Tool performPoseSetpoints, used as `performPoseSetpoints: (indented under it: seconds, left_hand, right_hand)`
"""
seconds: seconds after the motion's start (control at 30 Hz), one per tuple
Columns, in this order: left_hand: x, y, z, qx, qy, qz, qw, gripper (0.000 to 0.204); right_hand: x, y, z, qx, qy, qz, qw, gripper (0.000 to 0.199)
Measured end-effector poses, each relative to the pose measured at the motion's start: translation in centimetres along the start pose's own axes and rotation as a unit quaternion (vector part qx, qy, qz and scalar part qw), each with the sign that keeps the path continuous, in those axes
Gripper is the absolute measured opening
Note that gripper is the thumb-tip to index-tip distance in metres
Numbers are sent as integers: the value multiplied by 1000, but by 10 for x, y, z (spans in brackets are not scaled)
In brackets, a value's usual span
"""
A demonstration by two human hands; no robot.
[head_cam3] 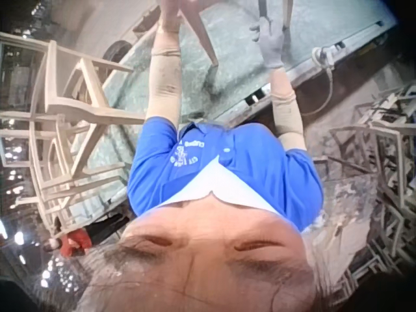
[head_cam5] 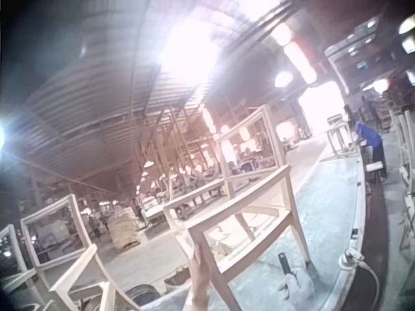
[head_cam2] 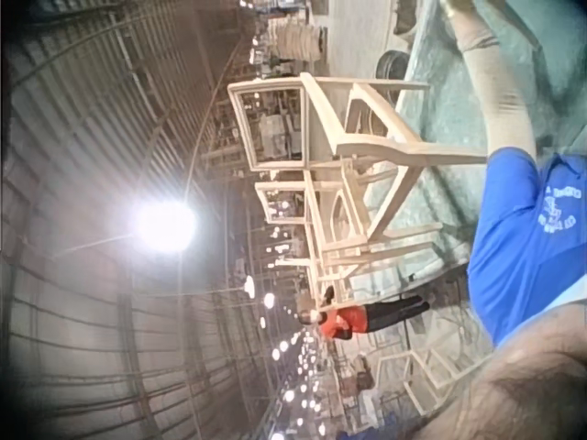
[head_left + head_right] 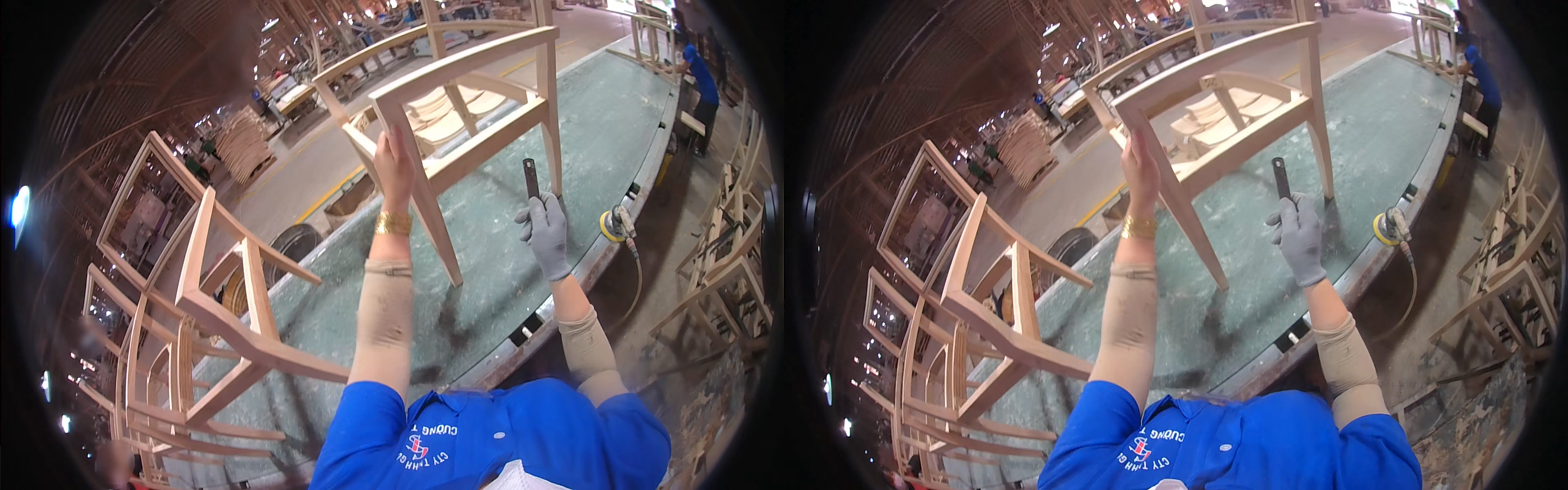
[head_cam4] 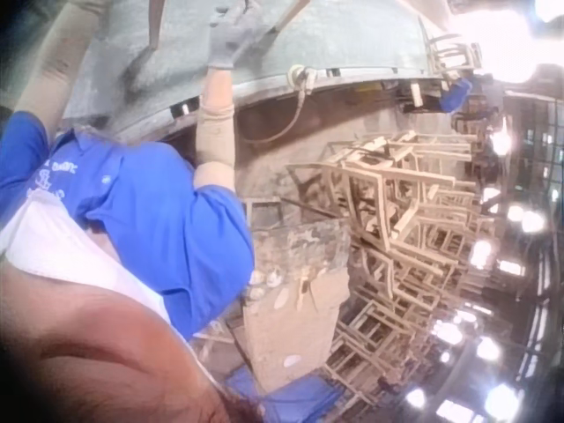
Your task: The person uses a hand scraper to smooth the surface of a wooden chair frame on a factory conveyor belt. They repeatedly scrape the vertical backrest and horizontal rails of the chair, moving the tool along the wood grain to remove imperfections.
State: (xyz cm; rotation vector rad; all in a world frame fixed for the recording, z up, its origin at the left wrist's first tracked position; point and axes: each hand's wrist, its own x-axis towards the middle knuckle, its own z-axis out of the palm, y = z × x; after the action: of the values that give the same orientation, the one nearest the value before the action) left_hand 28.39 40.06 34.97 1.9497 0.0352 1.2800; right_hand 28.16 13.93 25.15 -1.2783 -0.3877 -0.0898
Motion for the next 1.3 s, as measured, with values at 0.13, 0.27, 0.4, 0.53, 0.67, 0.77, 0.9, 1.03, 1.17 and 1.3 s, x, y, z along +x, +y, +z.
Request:
performPoseSetpoints:
  seconds: [0.13,0.27,0.4,0.53,0.67,0.77,0.9,1.03,1.17,1.3]
  left_hand:
    - [-9,13,-2,-25,48,24,998,52]
    - [-14,26,5,8,28,-5,1000,51]
    - [-14,16,4,21,56,9,998,54]
    - [-14,5,9,-27,78,14,996,48]
    - [-14,3,10,-21,83,8,996,46]
    - [-14,1,13,-31,90,4,995,48]
    - [-14,-1,11,-20,99,-5,995,50]
    - [-14,2,13,-15,111,-10,994,50]
    - [-15,6,15,-20,115,-19,993,49]
    - [-16,6,13,-16,116,-7,993,48]
  right_hand:
    - [37,-30,30,-147,-4,-311,939,7]
    - [88,-62,75,-203,-23,-478,854,7]
    - [122,-76,114,-199,-46,-543,815,8]
    - [134,-81,136,-154,-93,-567,804,9]
    - [141,-78,144,-158,-105,-590,785,12]
    - [140,-76,145,-153,-115,-597,779,12]
    - [140,-75,150,-146,-101,-595,784,8]
    - [142,-73,150,-157,-106,-593,783,8]
    - [143,-72,151,-141,-102,-601,780,9]
    - [142,-73,152,-151,-106,-606,774,11]
